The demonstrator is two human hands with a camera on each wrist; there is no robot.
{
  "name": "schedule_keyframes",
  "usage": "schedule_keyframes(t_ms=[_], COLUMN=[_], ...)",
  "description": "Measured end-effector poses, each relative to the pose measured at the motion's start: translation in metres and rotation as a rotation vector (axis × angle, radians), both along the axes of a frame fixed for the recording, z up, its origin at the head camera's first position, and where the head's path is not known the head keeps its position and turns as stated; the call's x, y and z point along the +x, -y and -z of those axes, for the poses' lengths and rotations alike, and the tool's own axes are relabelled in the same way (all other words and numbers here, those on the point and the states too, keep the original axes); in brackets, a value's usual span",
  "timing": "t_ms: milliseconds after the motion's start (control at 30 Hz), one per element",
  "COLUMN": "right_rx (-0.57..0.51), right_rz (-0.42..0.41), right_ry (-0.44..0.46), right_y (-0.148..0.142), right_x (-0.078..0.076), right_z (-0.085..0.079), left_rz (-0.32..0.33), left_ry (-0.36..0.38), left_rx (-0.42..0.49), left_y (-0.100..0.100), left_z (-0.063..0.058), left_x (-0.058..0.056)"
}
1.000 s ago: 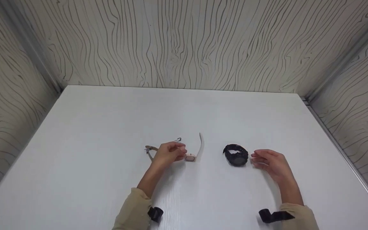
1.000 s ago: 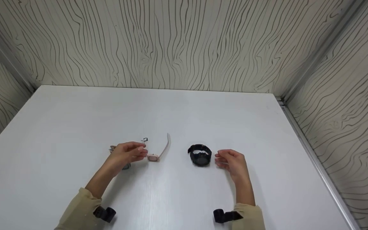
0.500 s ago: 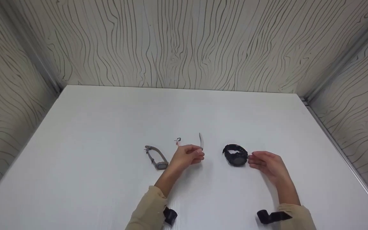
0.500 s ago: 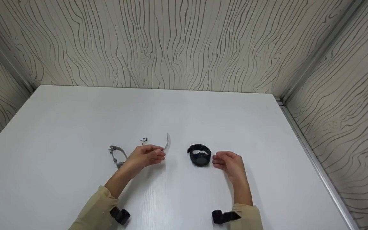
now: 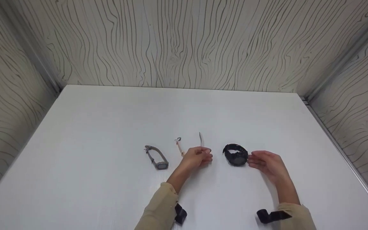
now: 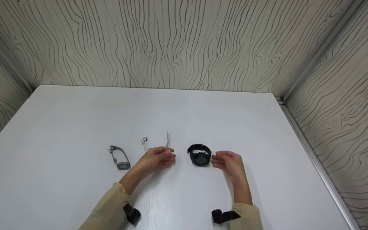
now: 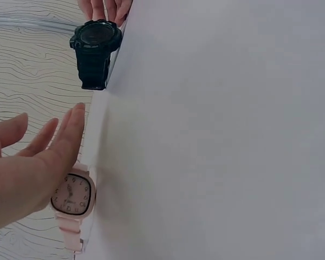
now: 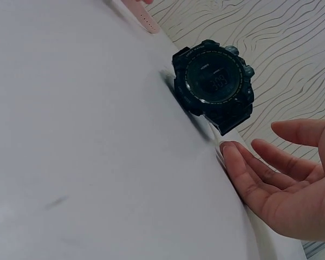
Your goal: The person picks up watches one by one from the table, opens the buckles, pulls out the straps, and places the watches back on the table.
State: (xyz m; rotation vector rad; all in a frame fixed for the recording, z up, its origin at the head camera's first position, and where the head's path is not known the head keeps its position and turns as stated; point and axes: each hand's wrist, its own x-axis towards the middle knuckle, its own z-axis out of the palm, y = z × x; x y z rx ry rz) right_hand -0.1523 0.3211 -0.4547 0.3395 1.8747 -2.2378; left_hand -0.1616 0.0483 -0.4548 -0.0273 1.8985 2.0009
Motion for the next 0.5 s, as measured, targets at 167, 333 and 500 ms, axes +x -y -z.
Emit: schedule_keyframes(t_ms=[167, 333, 500], right_rx=[-0.003, 0.003, 0.018], right_rz=[0.000, 0.007, 0.000], right_ry=[0.002, 0.001, 0.004], right_y=[0.000, 0.001, 0.004], right_x=[-0.001, -0.001, -0.001], right_z=[0.000, 0.001, 0.001], left_rz=[0.007, 0.033, 0.029], left_ry=[0.015, 0.021, 0.044], left_rx=[0.039, 0.052, 0.073], left_y=[-0.010, -0.020, -0.030], left_z=[0.000, -0.001, 0.001], left_x=[0.001, 0.000, -0.002])
